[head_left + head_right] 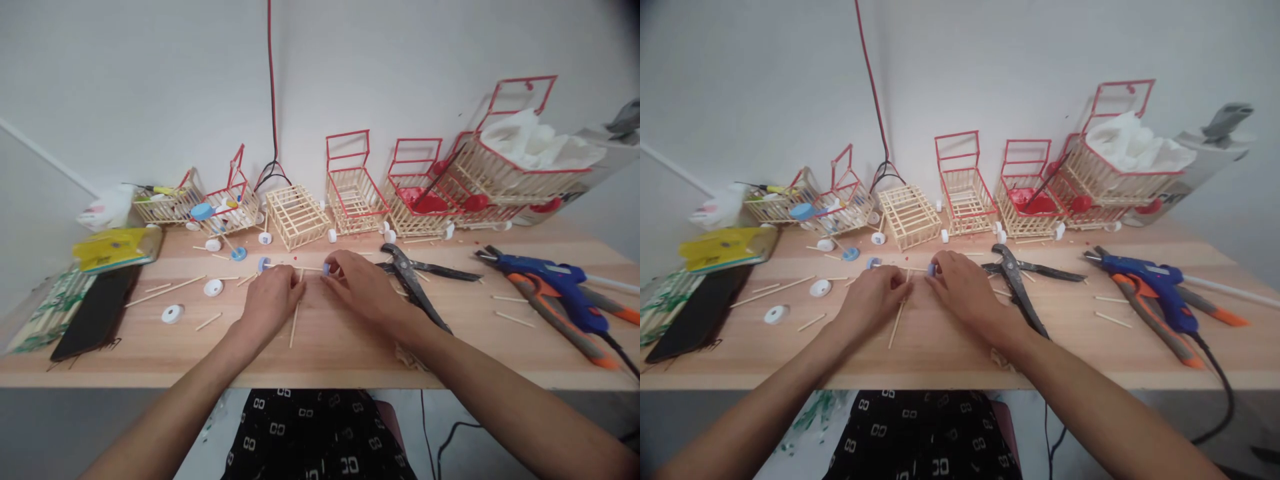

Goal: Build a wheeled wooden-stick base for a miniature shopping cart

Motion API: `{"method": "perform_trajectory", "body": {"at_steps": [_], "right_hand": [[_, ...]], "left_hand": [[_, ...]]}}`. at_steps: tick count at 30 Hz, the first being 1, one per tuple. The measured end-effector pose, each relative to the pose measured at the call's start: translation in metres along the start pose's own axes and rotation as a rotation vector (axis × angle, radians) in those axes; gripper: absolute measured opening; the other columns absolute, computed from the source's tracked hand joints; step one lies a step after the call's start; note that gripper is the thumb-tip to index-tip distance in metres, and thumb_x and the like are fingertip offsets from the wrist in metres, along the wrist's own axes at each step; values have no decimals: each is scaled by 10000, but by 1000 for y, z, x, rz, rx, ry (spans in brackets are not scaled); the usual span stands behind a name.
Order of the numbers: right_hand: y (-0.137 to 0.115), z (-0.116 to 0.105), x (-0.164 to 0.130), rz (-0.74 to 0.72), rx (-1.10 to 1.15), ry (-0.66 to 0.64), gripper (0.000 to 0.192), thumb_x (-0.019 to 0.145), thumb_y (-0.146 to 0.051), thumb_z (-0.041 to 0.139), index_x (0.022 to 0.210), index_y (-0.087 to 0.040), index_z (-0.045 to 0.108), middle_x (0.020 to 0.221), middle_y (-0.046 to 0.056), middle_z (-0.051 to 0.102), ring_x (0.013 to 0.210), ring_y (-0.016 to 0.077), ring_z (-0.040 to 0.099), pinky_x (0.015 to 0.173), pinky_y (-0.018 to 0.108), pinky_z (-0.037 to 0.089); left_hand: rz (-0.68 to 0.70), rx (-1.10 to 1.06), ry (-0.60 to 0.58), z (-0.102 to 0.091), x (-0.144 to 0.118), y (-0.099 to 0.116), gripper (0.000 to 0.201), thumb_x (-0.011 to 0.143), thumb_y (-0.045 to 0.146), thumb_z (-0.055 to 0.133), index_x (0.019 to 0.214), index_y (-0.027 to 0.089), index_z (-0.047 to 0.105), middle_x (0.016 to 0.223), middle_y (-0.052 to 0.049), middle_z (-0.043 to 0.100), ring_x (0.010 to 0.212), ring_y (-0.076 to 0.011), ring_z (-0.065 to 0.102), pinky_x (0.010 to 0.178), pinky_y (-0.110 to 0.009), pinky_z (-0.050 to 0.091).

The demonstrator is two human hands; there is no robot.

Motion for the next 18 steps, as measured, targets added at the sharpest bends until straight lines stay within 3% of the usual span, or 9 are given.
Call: {"method": "perform_trajectory", "body": {"at_steps": [18], "right_hand": [[1, 2, -1, 23, 3, -27, 65, 876, -233, 537, 920, -185, 530, 910, 63, 620, 822, 185, 553, 728, 303, 413]], "left_hand": [[58, 60, -31, -3, 2, 6, 192, 873, 294, 538, 749, 177, 626, 798, -65, 669, 781, -222, 601, 633, -298, 388]]}}
Point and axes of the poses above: each hand's wrist, its own x-axis towards the middle knuckle, its own z-axis out of the palm, y = z × x, the point moved 6 cm from there along x, towards the middle knuckle
